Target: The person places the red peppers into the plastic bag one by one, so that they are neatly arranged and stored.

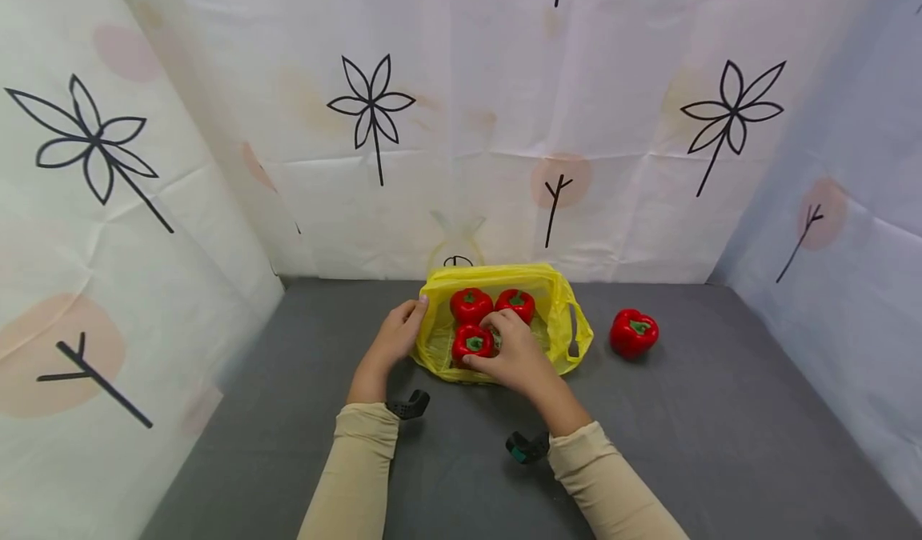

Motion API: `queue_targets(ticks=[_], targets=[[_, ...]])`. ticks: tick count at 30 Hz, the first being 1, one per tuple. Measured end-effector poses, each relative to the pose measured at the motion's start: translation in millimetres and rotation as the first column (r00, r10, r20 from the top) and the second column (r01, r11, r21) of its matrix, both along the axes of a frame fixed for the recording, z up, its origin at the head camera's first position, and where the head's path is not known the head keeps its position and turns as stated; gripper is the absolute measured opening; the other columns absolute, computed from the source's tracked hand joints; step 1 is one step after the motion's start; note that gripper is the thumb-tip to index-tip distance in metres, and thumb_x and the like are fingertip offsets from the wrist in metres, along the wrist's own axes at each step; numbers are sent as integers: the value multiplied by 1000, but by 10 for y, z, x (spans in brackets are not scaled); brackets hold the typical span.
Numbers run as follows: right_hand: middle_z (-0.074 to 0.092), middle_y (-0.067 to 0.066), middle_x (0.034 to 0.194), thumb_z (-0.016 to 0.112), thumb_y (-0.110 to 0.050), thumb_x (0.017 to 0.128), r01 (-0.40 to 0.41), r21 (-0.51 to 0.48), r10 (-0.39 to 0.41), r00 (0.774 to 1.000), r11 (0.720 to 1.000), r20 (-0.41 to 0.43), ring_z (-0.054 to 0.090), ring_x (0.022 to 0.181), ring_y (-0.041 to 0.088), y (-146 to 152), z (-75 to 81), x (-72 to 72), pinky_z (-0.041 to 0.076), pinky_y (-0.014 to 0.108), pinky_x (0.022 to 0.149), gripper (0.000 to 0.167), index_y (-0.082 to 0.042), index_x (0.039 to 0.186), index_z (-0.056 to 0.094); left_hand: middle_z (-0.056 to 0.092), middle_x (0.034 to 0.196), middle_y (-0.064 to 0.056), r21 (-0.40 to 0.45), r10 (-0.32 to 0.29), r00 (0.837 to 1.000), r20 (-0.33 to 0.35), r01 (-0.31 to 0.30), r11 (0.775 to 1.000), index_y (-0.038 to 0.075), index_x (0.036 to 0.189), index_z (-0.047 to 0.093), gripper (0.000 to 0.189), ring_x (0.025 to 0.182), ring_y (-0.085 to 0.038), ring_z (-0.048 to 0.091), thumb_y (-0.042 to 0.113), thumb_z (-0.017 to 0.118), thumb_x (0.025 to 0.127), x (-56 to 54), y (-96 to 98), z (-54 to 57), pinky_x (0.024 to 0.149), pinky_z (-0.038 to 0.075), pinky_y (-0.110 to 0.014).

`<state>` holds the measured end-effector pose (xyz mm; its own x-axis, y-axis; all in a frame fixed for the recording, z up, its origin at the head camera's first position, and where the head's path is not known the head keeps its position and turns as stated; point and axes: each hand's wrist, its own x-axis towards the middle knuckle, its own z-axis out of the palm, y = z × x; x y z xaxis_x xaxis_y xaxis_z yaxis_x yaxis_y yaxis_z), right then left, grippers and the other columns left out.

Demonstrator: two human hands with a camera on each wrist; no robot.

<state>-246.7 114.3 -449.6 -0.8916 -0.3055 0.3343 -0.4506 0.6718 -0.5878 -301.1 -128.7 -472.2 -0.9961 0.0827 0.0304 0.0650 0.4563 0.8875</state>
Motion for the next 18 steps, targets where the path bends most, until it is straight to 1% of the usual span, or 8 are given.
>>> queue_targets(ticks=[4, 6, 10, 13, 16, 18], targets=[[65, 13, 122, 92, -26, 86, 13, -35, -13, 1000, 999, 0, 64, 108, 35, 109, 86, 64, 57, 54, 94, 46, -4, 120, 69, 66, 139, -14, -7, 3, 1000, -3, -3, 1000, 13, 142, 64, 72, 124, -34, 62, 71, 38, 108, 2, -9, 9, 107, 49, -56], [65, 13, 125, 90, -24, 88, 26, -39, -27, 1000, 999, -12, 64, 109, 35, 182, 128, 97, 56, 57, 95, 43, -5, 121, 69, 66, 138, -13, -17, 6, 1000, -5, -6, 1000, 13, 141, 65, 73, 123, -33, 63, 71, 37, 108, -4, -12, 8, 106, 49, -55], [67, 14, 125, 87, -20, 91, 65, -43, -68, 994, 997, -84, 63, 108, 32, 363, 197, 137, 55, 58, 94, 37, -5, 120, 69, 66, 138, -13, -29, 5, 1000, -8, -5, 1000, 13, 141, 65, 74, 122, -32, 63, 72, 36, 107, -13, -16, 0, 106, 49, -55], [70, 14, 120, 87, -18, 91, 97, -59, -106, 980, 994, -168, 65, 108, 31, 520, 249, 144, 56, 57, 92, 33, -6, 117, 71, 66, 137, -13, -25, 4, 1000, -6, -4, 1000, 14, 140, 65, 73, 122, -32, 63, 73, 36, 107, -11, -14, -2, 106, 49, -55], [70, 15, 117, 87, -13, 90, 130, -86, -147, 959, 988, -244, 65, 107, 35, 680, 305, 157, 55, 59, 89, 31, -4, 116, 72, 66, 137, -12, -21, 7, 1000, -1, -7, 1000, 14, 140, 65, 73, 121, -32, 63, 73, 37, 107, -7, -12, -1, 106, 49, -54], [70, 17, 117, 86, -10, 90, 154, -100, -176, 944, 983, -278, 65, 107, 38, 784, 340, 167, 55, 59, 88, 31, -1, 116, 72, 66, 137, -12, -20, 10, 1000, 3, -10, 1000, 15, 140, 65, 73, 121, -31, 63, 74, 37, 107, -4, -11, 4, 106, 49, -54]])
